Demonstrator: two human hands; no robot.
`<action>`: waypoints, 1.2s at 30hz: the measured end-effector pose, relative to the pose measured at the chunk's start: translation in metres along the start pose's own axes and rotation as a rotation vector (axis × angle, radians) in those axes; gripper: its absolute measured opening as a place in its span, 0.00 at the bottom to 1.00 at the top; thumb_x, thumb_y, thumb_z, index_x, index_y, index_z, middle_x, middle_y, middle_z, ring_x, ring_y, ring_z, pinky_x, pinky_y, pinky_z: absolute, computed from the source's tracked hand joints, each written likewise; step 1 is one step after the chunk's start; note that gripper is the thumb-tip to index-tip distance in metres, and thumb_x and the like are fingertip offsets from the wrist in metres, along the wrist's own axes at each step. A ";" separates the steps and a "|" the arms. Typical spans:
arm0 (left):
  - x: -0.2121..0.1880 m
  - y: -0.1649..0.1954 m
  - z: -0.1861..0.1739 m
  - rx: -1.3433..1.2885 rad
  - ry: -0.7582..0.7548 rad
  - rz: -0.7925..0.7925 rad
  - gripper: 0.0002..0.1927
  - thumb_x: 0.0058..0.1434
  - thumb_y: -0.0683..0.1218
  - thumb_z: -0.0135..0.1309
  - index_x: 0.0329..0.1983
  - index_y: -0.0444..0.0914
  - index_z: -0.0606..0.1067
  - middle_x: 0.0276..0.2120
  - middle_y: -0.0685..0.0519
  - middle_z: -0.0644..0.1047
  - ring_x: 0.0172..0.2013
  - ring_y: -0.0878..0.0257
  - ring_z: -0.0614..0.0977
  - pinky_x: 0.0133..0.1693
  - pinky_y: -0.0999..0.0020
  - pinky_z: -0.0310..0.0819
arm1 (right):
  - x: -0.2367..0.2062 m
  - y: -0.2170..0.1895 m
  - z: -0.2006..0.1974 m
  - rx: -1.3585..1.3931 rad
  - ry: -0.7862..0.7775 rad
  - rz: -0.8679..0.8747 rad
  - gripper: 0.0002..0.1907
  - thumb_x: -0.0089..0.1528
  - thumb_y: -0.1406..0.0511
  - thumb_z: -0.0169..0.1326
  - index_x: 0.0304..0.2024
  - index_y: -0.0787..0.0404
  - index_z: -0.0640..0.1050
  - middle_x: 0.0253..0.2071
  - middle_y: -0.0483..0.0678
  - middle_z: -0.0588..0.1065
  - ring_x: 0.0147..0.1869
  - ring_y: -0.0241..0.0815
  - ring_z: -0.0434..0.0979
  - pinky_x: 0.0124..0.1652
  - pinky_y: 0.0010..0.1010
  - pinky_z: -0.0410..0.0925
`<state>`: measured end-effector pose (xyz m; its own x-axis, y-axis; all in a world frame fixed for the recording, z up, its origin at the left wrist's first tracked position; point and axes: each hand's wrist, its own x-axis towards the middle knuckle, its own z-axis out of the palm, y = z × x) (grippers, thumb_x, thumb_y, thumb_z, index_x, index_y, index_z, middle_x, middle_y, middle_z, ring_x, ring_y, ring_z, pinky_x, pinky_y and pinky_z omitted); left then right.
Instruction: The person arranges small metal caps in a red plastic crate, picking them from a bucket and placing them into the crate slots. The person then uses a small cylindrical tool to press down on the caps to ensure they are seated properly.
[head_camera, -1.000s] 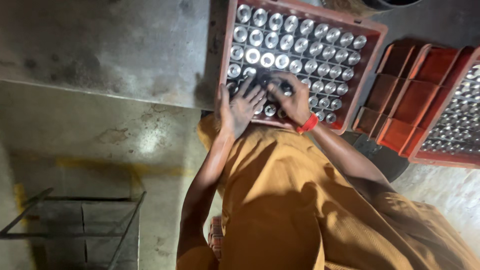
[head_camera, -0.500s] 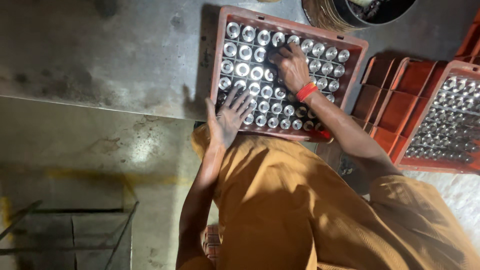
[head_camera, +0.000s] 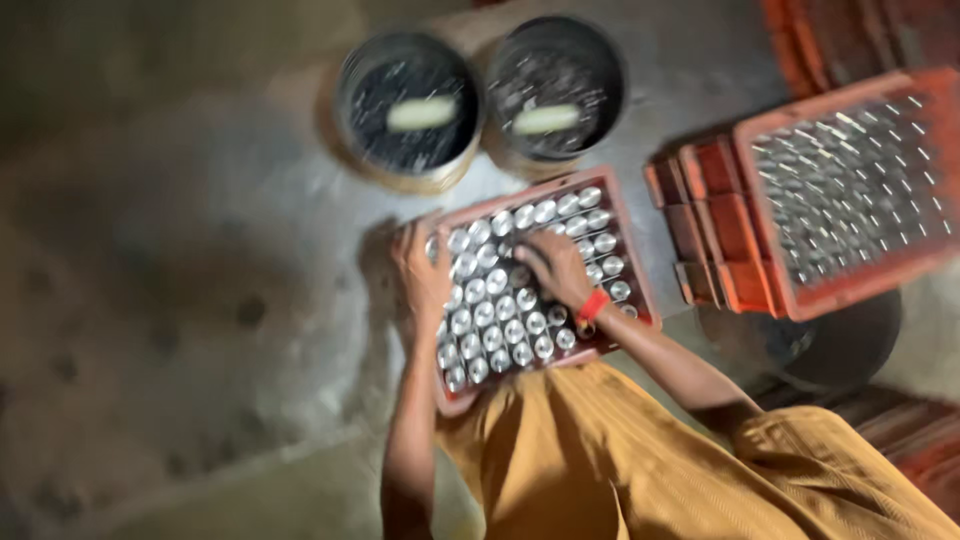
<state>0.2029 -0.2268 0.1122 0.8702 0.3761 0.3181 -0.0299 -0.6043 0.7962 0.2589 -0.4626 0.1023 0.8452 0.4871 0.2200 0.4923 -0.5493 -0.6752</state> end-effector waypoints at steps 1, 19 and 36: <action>0.034 -0.004 0.003 0.133 -0.088 0.039 0.14 0.70 0.45 0.52 0.57 0.37 0.77 0.50 0.41 0.79 0.51 0.40 0.78 0.54 0.48 0.68 | -0.017 0.003 -0.005 0.031 -0.034 0.091 0.14 0.65 0.62 0.57 0.50 0.63 0.82 0.41 0.58 0.80 0.44 0.59 0.80 0.47 0.44 0.70; 0.194 -0.011 0.067 0.537 -1.077 -0.047 0.33 0.60 0.59 0.51 0.68 0.46 0.69 0.62 0.36 0.71 0.62 0.39 0.71 0.61 0.50 0.64 | -0.212 -0.016 -0.021 0.016 0.436 0.585 0.14 0.64 0.61 0.57 0.51 0.57 0.80 0.49 0.52 0.77 0.54 0.54 0.78 0.52 0.41 0.71; 0.181 -0.020 0.075 0.184 -1.010 0.184 0.21 0.69 0.50 0.50 0.58 0.32 0.75 0.52 0.34 0.79 0.54 0.41 0.80 0.56 0.54 0.70 | -0.213 -0.001 -0.039 -0.010 0.465 0.556 0.15 0.64 0.62 0.56 0.53 0.56 0.80 0.51 0.52 0.77 0.54 0.56 0.79 0.52 0.41 0.71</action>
<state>0.3979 -0.1992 0.1151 0.8687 -0.4442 -0.2191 -0.2024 -0.7222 0.6614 0.0866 -0.5923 0.0837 0.9710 -0.2041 0.1245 -0.0358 -0.6392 -0.7682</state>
